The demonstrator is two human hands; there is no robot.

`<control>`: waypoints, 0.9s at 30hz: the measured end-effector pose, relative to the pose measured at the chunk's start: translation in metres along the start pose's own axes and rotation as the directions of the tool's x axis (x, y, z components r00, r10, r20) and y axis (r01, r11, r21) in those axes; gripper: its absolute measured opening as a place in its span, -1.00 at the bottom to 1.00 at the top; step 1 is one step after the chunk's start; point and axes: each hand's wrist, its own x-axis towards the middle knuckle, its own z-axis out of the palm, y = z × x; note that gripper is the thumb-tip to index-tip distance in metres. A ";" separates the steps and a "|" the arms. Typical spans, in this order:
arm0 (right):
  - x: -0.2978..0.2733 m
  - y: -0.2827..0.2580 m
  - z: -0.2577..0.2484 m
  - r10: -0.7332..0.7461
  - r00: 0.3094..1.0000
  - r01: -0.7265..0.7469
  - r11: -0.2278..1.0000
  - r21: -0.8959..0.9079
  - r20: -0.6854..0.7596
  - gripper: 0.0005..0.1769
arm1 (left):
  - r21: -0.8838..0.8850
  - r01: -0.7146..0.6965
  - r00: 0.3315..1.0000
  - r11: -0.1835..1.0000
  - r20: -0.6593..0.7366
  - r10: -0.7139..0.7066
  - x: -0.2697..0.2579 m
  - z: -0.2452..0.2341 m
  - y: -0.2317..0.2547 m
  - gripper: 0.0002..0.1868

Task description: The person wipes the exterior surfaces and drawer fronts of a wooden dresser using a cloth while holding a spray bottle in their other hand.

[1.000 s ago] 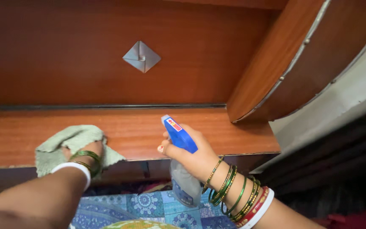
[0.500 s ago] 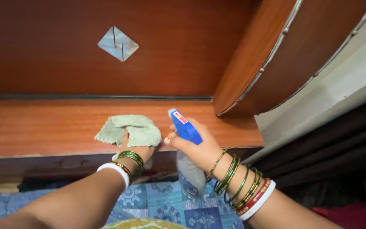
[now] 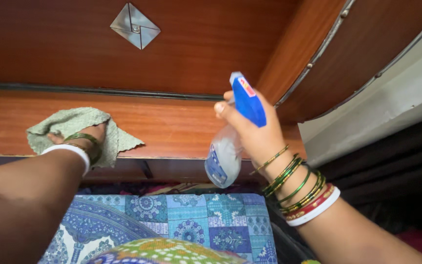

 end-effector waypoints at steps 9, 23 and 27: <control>0.021 -0.006 0.016 -0.153 0.988 0.151 0.983 -0.106 -0.011 -0.56 | 0.123 -0.327 0.933 0.937 -0.118 0.341 -0.001 0.061 0.061 -0.24; 0.023 0.024 0.009 -0.038 0.999 0.036 0.980 -0.198 -0.007 -0.68 | 0.252 -0.710 0.680 0.658 0.004 0.733 -0.132 0.073 0.188 -0.28; 0.023 0.020 0.006 -0.033 0.999 0.038 0.981 -0.190 0.028 -0.74 | 0.334 -0.723 0.636 0.605 -0.020 0.771 -0.129 0.064 0.171 -0.31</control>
